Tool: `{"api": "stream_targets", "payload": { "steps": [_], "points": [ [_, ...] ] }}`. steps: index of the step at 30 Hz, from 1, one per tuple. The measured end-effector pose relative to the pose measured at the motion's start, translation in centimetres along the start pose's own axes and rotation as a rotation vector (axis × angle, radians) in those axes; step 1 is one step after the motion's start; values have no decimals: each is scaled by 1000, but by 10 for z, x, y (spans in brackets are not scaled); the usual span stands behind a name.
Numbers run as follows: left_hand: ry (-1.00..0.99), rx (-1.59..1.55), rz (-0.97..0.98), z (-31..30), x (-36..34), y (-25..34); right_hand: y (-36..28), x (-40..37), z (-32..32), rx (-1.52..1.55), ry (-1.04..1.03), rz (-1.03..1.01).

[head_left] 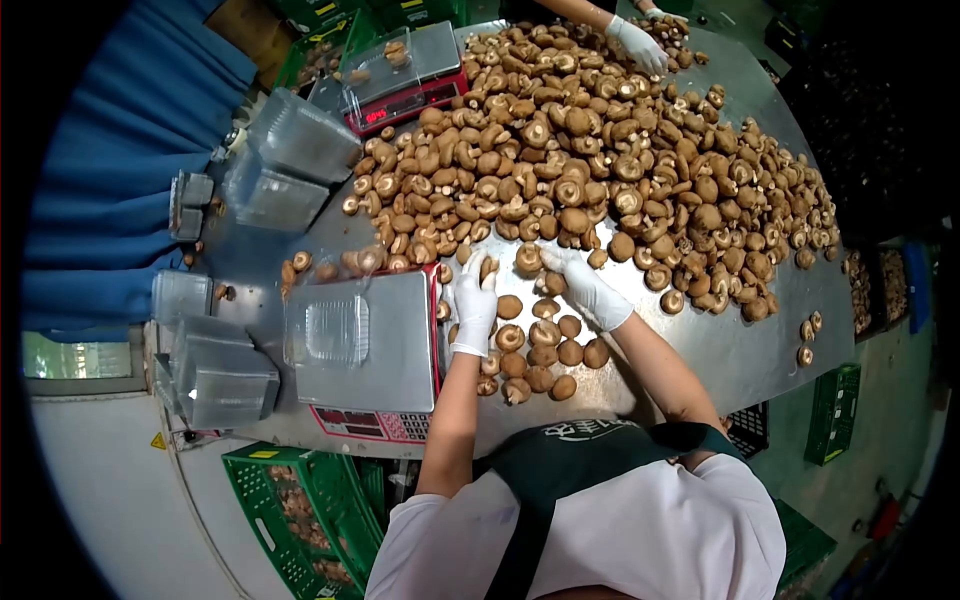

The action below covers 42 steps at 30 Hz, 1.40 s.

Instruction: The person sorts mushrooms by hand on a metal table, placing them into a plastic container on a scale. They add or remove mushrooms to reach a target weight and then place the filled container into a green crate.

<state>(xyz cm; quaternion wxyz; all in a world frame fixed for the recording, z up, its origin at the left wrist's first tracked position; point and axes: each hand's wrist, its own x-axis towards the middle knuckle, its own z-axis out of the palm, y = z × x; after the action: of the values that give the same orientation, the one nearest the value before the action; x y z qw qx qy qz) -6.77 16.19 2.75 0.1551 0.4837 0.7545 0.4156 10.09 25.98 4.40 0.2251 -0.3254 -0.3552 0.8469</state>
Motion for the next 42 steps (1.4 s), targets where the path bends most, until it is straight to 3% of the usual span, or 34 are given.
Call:
{"api": "stream_targets", "payload": {
  "steps": [2, 3, 5, 6, 10, 12, 14, 17, 20, 21, 26, 30, 32, 34, 38, 40, 42],
  "points": [
    [-70, -375, -176, 0, -4, 5, -6, -10, 10, 25, 22, 18],
    [-69, -377, -176, -2, -5, 9, -7, -12, 14, -45, 67, -18],
    [-158, -892, -354, -6, -11, 17, -6, -12, 13, -170, 103, -56],
    [-159, -890, -367, -8, -17, 21, -2, -8, 12, -263, 131, -88],
    [-131, -928, -318, -5, -18, 21, -1, -10, 12, -152, 165, -6],
    [-140, -984, -382, -5, -21, 21, 0, -9, 9, -110, 169, 3],
    [-127, -963, -358, -9, -27, 27, 4, -9, 3, -91, 110, -10],
    [-13, -236, -186, -18, -27, 40, 1, -14, 6, -76, 126, -30],
    [-201, 232, 68, -8, -37, 5, -10, -33, 10, -76, 103, -50],
    [-286, 268, 33, -9, -41, 13, -12, -41, 8, -9, 61, -37],
    [-310, 307, 93, -5, -46, 14, -11, -110, -35, 205, -25, 2],
    [-220, 413, 137, -2, -41, 23, -21, -209, -79, -71, 221, -98],
    [-194, 379, 160, 1, -35, 26, -23, -268, -114, -364, 334, -108],
    [-223, 356, 175, -1, -27, 40, -31, -323, -132, -631, 531, 97],
    [-260, 325, 271, 13, -9, 46, -33, -386, -149, -888, 670, 498],
    [-288, 333, 301, 19, -3, 54, -13, -393, -168, -1228, 803, 362],
    [-328, 301, 309, 22, 2, 63, -9, -377, -171, -1224, 901, 260]
  ]
}}
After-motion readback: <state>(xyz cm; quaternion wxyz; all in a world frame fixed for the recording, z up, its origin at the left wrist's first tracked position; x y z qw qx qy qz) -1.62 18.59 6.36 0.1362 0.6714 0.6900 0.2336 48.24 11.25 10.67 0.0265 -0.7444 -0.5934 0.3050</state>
